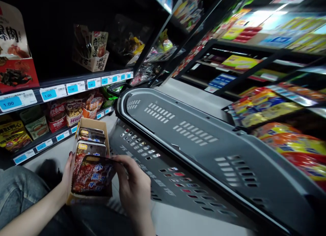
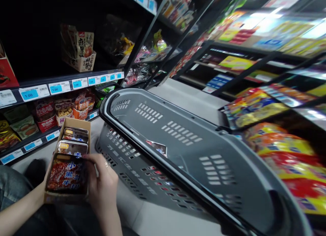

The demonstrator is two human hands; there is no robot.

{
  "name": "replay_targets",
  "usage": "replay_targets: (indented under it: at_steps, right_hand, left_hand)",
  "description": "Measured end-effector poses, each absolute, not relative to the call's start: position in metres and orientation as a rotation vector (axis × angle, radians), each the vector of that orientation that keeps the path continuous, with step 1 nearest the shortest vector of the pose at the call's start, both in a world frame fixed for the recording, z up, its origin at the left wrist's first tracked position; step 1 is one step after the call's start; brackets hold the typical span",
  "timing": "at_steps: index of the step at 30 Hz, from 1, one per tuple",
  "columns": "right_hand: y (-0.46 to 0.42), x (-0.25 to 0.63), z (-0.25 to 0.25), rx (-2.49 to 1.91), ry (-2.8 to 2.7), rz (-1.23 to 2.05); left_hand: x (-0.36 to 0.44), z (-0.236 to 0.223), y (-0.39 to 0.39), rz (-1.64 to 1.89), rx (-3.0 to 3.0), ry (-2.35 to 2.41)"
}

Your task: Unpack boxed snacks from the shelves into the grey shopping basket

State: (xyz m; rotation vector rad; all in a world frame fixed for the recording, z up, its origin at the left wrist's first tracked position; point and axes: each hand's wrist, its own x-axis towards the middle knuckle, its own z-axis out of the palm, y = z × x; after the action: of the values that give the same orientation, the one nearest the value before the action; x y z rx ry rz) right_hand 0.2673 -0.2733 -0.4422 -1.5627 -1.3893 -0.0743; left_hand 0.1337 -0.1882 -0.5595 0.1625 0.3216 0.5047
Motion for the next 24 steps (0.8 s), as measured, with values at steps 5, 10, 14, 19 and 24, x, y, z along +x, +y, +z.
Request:
replay_targets:
  at_steps: [5,10,14,19,24]
  right_hand:
    - [-0.279,0.266,-0.437,-1.592,-1.082,-0.049]
    - [-0.285,0.275,-0.430,-1.616,-0.783,0.037]
    - [-0.284,0.279,-0.430,-1.576,-0.690,0.215]
    - [-0.277,0.281,-0.443,-1.188,-0.554,0.648]
    - [-0.270,0.286,-0.470,-0.840,-0.515,0.973]
  left_hand:
    - [0.133,-0.583,-0.187,0.505,0.063,0.460]
    - [0.133,-0.587,-0.195,0.470,0.087,0.457]
    - [0.132,-0.585,-0.199,0.439,0.125,0.462]
    - [0.130,-0.579,-0.197,0.376,0.122,0.416]
    - [0.128,-0.583,-0.192,0.414,0.077,0.397]
